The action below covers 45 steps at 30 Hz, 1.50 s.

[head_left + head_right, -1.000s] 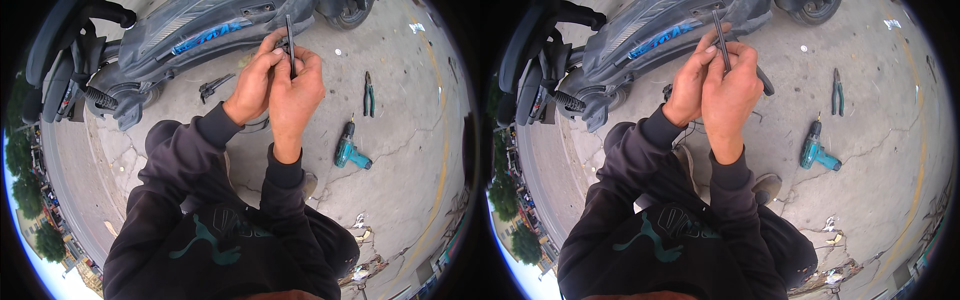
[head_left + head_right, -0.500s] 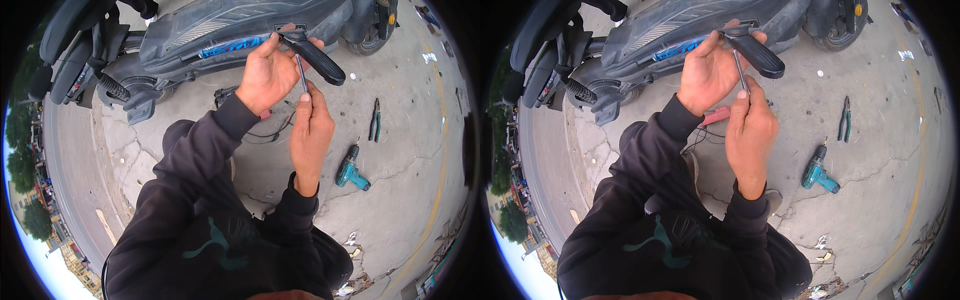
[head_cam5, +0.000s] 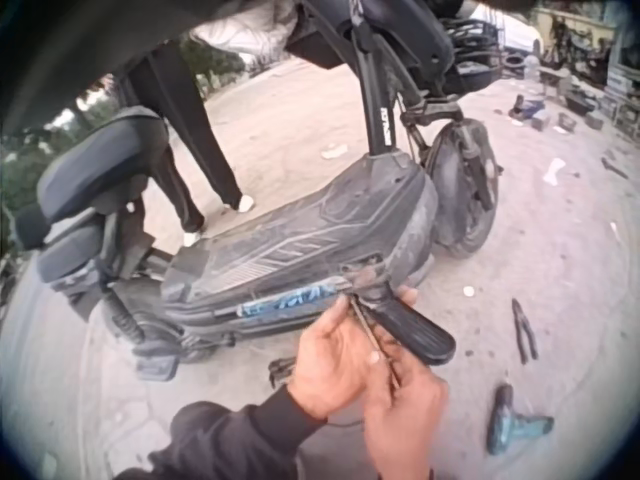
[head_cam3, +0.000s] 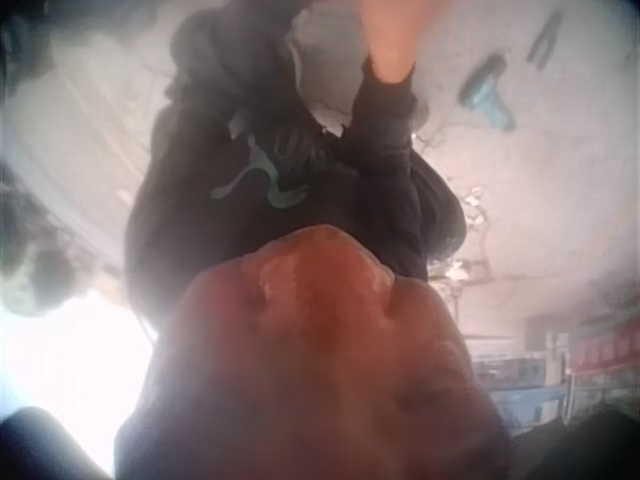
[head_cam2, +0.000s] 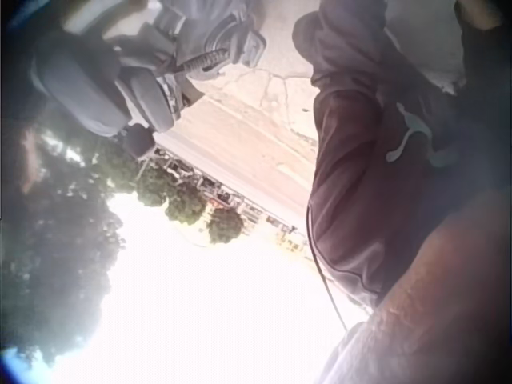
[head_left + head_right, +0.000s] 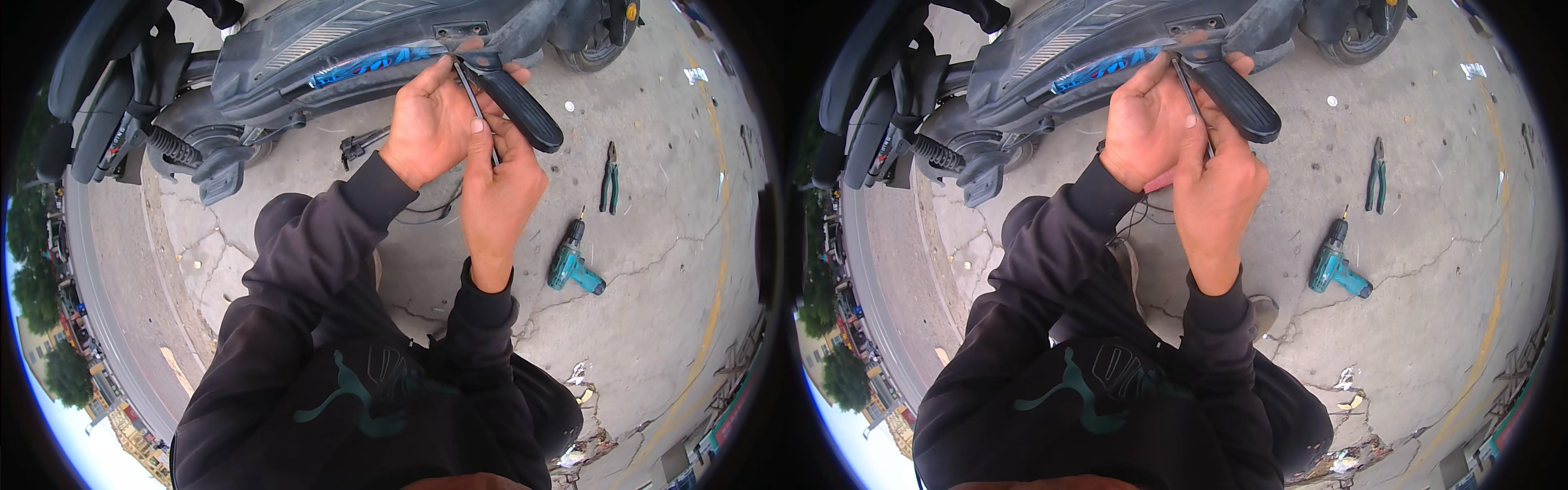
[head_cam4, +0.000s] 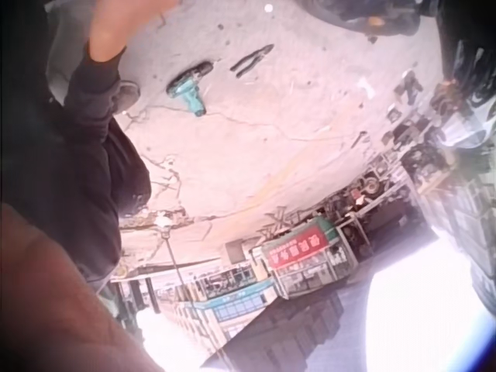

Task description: The person aligns and secures a plastic floorboard onto an electric scooter using a cordless drill and a manual screwdriver. They fasten multiple screws along the edges of the panel to attach it to the scooter frame.

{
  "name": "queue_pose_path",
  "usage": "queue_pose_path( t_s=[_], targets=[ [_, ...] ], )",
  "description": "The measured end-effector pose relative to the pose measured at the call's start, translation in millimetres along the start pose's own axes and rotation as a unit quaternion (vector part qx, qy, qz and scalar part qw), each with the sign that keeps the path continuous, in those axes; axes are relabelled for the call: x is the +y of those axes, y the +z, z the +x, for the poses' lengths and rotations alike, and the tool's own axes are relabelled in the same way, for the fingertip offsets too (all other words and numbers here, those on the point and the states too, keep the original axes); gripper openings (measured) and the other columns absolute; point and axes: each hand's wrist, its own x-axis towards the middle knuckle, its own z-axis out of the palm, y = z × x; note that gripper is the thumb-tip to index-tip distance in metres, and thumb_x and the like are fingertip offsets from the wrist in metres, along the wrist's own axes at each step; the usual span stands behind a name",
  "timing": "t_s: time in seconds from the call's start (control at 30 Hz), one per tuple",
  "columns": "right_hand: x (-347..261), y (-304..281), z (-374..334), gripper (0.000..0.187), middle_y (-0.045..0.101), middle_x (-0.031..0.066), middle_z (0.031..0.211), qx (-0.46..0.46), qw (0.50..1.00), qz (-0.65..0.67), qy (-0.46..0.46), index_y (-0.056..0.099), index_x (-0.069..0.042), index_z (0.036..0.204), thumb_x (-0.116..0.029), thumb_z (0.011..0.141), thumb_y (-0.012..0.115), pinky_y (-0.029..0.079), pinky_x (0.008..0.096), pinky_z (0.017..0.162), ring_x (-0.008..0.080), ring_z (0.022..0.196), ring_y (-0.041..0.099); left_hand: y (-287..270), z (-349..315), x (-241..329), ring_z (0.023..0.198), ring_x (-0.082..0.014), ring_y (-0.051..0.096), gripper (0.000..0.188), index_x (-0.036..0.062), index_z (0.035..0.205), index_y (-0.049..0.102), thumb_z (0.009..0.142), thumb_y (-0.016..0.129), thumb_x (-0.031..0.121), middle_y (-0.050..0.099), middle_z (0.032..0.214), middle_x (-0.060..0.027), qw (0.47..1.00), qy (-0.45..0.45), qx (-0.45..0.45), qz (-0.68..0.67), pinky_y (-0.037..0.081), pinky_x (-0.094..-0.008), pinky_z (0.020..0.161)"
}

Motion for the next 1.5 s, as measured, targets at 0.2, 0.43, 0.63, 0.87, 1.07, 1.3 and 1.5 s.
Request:
queue_pose_path(
  t_s=[0.2, 0.43, 0.63, 0.87, 1.07, 1.3, 1.5],
  targets=[
    [10.8, -2.7, 12.4, 0.023, 0.063, 0.0058, 0.066, -0.052, 0.978, 0.119, 0.164, 0.069, 0.007, 0.097, -0.016, 0.094, 0.068, 0.035, 0.0217, 0.045, 0.0044, 0.050, 0.048, -16.2, 7.4, -8.8, 0.133, -0.0369, 0.048, 0.046, 0.0083, 0.145, 0.036, 0.104, 0.033, 0.027, 0.050, 0.140, -0.0275, 0.990, 0.044, 0.069, 0.119, 0.037, -0.0488, 0.113],
    [15.2, 4.4, 15.8, 0.024, 0.058, 0.0017, 0.060, 0.001, 0.877, 0.343, 0.336, 0.069, 0.009, 0.091, -0.016, 0.091, 0.071, 0.033, 0.0206, 0.043, 0.0038, 0.051, 0.047, -12.5, 22.2, -8.9, 0.132, -0.0380, 0.050, 0.046, 0.0160, 0.145, 0.036, 0.099, 0.040, 0.021, 0.051, 0.140, -0.0244, 0.991, 0.036, 0.051, 0.122, 0.041, -0.0481, 0.111],
    [5.5, 12.1, 9.3, 0.020, 0.073, 0.0196, 0.077, 0.071, 0.988, -0.005, 0.139, 0.072, 0.006, 0.088, -0.014, 0.089, 0.071, 0.053, 0.0341, 0.063, 0.0235, 0.068, 0.072, -7.9, 24.2, -17.6, 0.135, -0.0368, 0.048, 0.043, 0.0209, 0.144, 0.035, 0.103, 0.048, 0.017, 0.046, 0.147, -0.0224, 0.990, 0.012, 0.032, 0.140, 0.047, -0.0441, 0.106],
    [-11.3, 2.1, 26.5, 0.031, 0.072, 0.0102, 0.088, 0.020, 0.838, 0.419, 0.349, 0.061, 0.007, 0.119, -0.012, 0.094, 0.067, 0.045, 0.0259, 0.053, 0.0129, 0.065, 0.062, -19.9, 32.5, 1.2, 0.141, -0.0329, 0.041, 0.041, 0.0226, 0.147, 0.033, 0.107, 0.044, 0.025, 0.042, 0.150, -0.0185, 0.995, 0.027, 0.030, 0.087, 0.045, -0.0448, 0.110],
    [4.6, 6.3, 3.4, 0.036, 0.068, 0.0100, 0.076, -0.071, 0.909, 0.284, 0.298, 0.059, 0.003, 0.118, -0.028, 0.108, 0.046, 0.040, 0.0238, 0.049, 0.0105, 0.058, 0.057, -27.2, 36.9, 5.0, 0.134, -0.0325, 0.048, 0.041, 0.0192, 0.146, 0.035, 0.106, 0.045, 0.026, 0.049, 0.143, -0.0201, 0.993, 0.036, 0.051, 0.096, 0.046, -0.0450, 0.109],
    [15.4, 4.9, 8.6, 0.027, 0.065, 0.0239, 0.076, -0.083, 0.963, -0.255, -0.013, 0.061, 0.001, 0.106, -0.024, 0.104, 0.053, 0.046, 0.0396, 0.053, 0.0386, 0.065, 0.064, -31.0, 34.2, 13.9, 0.123, -0.0300, 0.056, 0.044, 0.0153, 0.143, 0.042, 0.101, 0.053, 0.020, 0.051, 0.139, -0.0221, 1.000, -0.007, 0.028, 0.010, 0.046, -0.0434, 0.105],
    [-4.5, 17.8, 16.4, 0.026, 0.063, 0.0190, 0.068, -0.073, 0.976, -0.191, 0.077, 0.062, 0.002, 0.097, -0.021, 0.104, 0.052, 0.045, 0.0393, 0.054, 0.0345, 0.061, 0.064, -32.4, 39.0, 9.3, 0.125, -0.0274, 0.056, 0.041, 0.0106, 0.139, 0.046, 0.099, 0.055, 0.017, 0.054, 0.139, -0.0194, 0.997, 0.012, 0.068, 0.023, 0.046, -0.0418, 0.105]
  ],
)
